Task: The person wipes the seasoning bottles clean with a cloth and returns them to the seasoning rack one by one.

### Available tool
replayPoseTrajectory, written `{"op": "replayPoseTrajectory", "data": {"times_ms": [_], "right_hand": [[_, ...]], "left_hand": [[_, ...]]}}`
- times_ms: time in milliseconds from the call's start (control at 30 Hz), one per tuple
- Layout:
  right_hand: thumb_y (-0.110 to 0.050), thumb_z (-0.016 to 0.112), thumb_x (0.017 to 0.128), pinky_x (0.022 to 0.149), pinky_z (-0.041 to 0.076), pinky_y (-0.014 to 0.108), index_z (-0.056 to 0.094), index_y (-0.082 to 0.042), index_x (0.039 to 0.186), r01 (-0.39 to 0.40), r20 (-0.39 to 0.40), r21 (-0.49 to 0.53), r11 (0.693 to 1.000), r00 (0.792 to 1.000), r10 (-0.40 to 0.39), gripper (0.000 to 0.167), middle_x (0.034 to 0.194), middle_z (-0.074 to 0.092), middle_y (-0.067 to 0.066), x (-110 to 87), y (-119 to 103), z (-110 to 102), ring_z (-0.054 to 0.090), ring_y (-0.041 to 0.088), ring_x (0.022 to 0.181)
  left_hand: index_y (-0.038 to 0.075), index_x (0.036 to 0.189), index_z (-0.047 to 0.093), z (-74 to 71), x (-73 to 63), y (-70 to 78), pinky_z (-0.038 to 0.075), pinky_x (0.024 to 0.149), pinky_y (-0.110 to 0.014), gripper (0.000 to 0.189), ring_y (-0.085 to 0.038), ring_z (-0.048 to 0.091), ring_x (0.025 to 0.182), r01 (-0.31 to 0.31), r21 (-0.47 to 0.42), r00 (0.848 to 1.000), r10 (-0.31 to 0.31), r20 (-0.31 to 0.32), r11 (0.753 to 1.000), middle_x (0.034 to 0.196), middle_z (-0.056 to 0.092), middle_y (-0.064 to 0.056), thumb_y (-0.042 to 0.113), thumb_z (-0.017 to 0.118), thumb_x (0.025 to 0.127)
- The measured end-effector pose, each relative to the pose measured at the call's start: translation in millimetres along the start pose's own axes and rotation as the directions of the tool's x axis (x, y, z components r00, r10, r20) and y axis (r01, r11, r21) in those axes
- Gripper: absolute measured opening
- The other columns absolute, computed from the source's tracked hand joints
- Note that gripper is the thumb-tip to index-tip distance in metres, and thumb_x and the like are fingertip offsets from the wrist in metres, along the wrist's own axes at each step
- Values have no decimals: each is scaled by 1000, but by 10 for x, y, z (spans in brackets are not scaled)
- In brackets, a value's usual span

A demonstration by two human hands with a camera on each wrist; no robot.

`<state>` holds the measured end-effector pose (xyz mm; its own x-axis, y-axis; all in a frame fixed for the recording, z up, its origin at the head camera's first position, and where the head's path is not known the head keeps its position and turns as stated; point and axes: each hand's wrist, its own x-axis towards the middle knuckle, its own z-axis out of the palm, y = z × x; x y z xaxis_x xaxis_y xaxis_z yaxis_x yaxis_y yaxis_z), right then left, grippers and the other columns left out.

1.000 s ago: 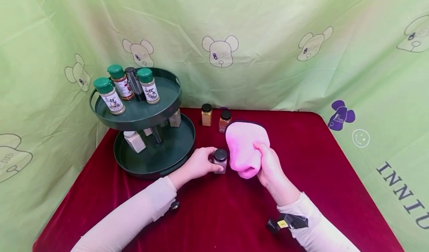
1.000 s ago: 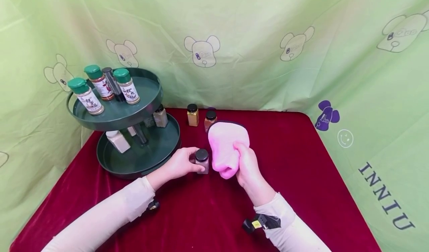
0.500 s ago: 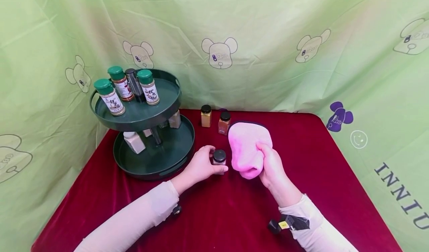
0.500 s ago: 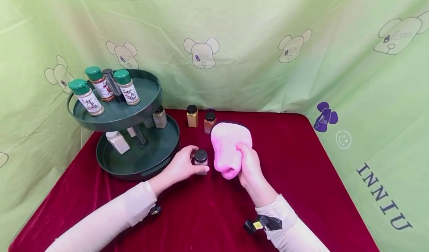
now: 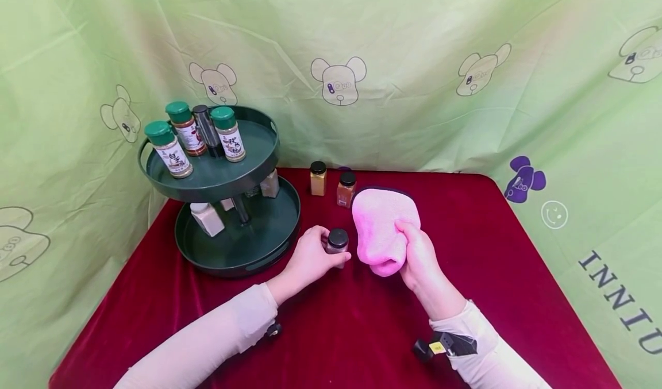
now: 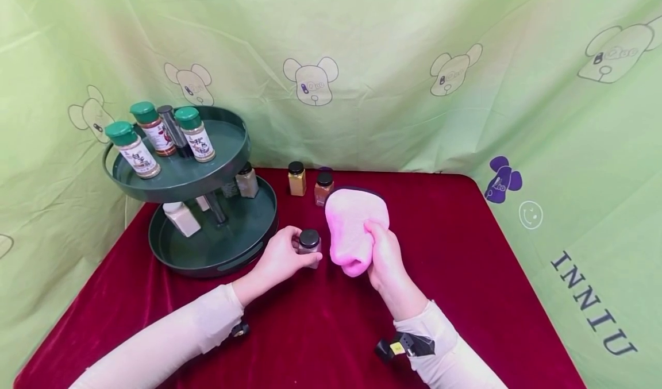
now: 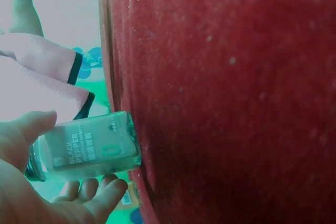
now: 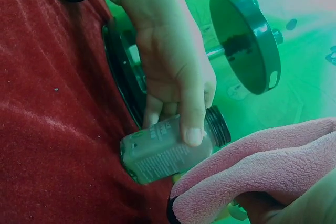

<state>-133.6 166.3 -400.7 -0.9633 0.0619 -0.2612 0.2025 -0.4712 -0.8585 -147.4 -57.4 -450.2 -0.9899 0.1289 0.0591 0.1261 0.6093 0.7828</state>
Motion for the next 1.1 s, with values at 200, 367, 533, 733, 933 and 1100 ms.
{"op": "replayPoseTrajectory", "data": {"times_ms": [200,367,533,733,933,1100], "right_hand": [[-14,52,104,81,53,23,54,-8,104,-6,-7,8,1000,1000,6,6,87,66,-4,-1,3,2,65,8,83],[-14,52,105,83,53,22,54,-7,106,-8,-7,9,1000,1000,8,7,88,66,-5,-1,-1,8,65,8,84],[-14,52,104,83,53,23,55,-8,104,-4,-9,11,1000,1000,4,6,87,66,-4,-11,-5,16,65,8,84],[-14,53,104,83,53,23,55,-9,103,-3,0,1,1000,1000,3,6,87,66,-5,-19,2,23,65,8,84],[-12,52,104,84,53,23,57,-7,101,25,5,0,1000,1000,-25,7,88,66,-3,-11,36,38,64,8,85],[-13,53,104,84,53,23,57,-8,101,21,17,-19,1000,1000,-21,7,88,65,-4,-14,55,54,63,8,84]], "left_hand": [[9,115,66,-64,40,-31,57,85,-38,48,-19,66,93,-59,-38,996,61,64,998,107,70,-5,28,88,77],[9,115,68,-103,86,-60,58,88,-39,43,-18,67,95,-113,-52,983,119,139,992,107,72,-4,23,85,79],[11,120,66,-145,129,-79,56,92,-41,45,-18,66,99,-125,-69,965,138,224,990,111,71,-2,19,83,79],[11,121,64,-148,133,-85,55,91,-39,51,-18,65,98,-96,-36,965,102,242,995,112,70,-3,28,88,79],[13,113,67,-123,135,-95,55,84,-34,44,-16,65,90,-78,-25,979,81,185,997,105,71,-1,31,90,79],[13,111,69,-136,158,-97,55,80,-33,40,-16,63,88,-97,-18,974,99,202,995,102,72,1,26,90,80]]}}
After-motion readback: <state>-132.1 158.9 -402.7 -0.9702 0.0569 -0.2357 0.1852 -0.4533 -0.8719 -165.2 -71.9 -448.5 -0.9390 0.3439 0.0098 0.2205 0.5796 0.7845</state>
